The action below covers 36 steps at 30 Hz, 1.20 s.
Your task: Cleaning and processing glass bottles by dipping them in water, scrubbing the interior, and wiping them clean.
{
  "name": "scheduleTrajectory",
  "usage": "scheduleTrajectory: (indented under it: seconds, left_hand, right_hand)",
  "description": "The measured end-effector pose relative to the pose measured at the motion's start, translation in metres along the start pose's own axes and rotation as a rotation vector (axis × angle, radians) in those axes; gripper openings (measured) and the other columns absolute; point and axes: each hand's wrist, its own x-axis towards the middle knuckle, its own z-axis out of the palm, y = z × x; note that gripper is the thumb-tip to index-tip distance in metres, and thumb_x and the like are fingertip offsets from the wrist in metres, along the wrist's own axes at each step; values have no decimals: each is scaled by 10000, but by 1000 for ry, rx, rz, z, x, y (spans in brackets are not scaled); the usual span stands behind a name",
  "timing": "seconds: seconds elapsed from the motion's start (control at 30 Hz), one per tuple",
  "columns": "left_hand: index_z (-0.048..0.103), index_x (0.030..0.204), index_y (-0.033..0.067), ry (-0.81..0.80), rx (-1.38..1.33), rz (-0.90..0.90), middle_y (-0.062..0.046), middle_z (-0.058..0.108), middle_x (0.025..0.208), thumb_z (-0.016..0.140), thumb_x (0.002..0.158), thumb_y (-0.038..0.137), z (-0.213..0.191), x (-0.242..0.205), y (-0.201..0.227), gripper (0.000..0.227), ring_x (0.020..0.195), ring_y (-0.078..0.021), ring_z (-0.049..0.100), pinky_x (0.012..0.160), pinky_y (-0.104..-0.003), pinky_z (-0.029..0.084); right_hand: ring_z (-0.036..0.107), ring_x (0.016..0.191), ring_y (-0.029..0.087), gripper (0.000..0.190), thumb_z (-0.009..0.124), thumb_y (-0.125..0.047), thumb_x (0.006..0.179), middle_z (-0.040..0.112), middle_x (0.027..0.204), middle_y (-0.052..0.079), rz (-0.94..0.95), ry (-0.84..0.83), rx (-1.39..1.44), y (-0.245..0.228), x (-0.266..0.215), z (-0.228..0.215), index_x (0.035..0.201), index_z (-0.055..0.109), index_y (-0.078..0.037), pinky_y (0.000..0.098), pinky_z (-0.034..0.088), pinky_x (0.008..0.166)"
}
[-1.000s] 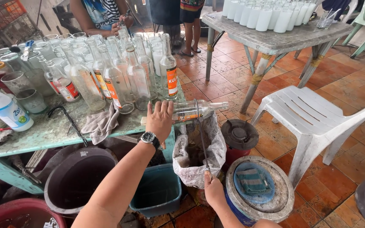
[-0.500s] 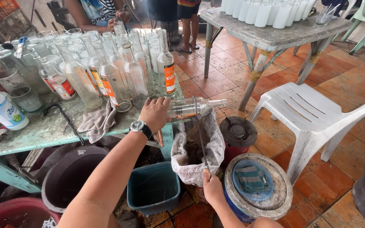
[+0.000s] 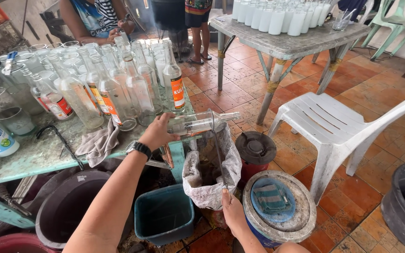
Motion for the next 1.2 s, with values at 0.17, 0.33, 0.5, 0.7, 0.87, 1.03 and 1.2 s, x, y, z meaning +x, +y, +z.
scheduleTrajectory:
  seconds: [0.17,0.33,0.5,0.7,0.87,1.03,1.2]
  left_hand:
    - [476,1421,219,71,-117,31,-135,553,1297,903,714,293,2,4,-8,829,1144,-289,576,932,-420,476]
    - [549,1346,236,183,-277,42,-111,536,1267,892,698,213,-10,-27,51,733,1097,-284,592,920,-371,495]
    - [553,1356,255,277,-156,91,-89,483,1341,855,748,292,-18,-53,86,680,1009,-331,649,846,-466,535]
    - [551,1348,410,439,-80,94,-48,540,1305,891,658,384,-37,-121,74,770,1147,-460,632,986,-570,545]
    - [545,1374,350,385,13,-9,-80,521,1326,894,664,338,-48,-212,51,791,1133,-491,627,952,-598,539]
    - [586,1361,337,273,125,-148,-89,540,1316,903,686,329,-22,-252,6,745,1041,-510,674,894,-610,567]
    - [550,1364,372,95,241,-210,-66,522,1331,852,694,363,50,-234,-54,735,1023,-516,693,916,-601,589]
  right_hand:
    - [114,499,164,544,396,-606,1085,222,633,24,234,16,311,-39,-27,-9,784,409,-153,372,181,477]
    - [154,460,164,571,365,-607,1102,236,581,8,382,167,607,-69,-37,-26,794,386,-126,344,192,413]
    - [173,517,158,574,360,-694,1063,238,631,-7,449,172,825,-70,-29,-36,824,405,-173,349,174,487]
    - [284,414,122,555,365,-704,1035,269,609,-36,267,120,829,-61,-21,-30,863,424,-179,283,230,395]
    - [282,399,123,566,326,-705,1042,251,595,-38,247,67,837,-81,-41,-40,835,442,-191,277,229,374]
    - [270,393,128,587,285,-710,1046,227,603,-41,168,-2,861,-92,-45,-48,828,439,-187,284,234,370]
    - [274,402,150,581,301,-707,1037,248,597,-25,80,3,872,-87,-32,-46,835,455,-185,301,244,379]
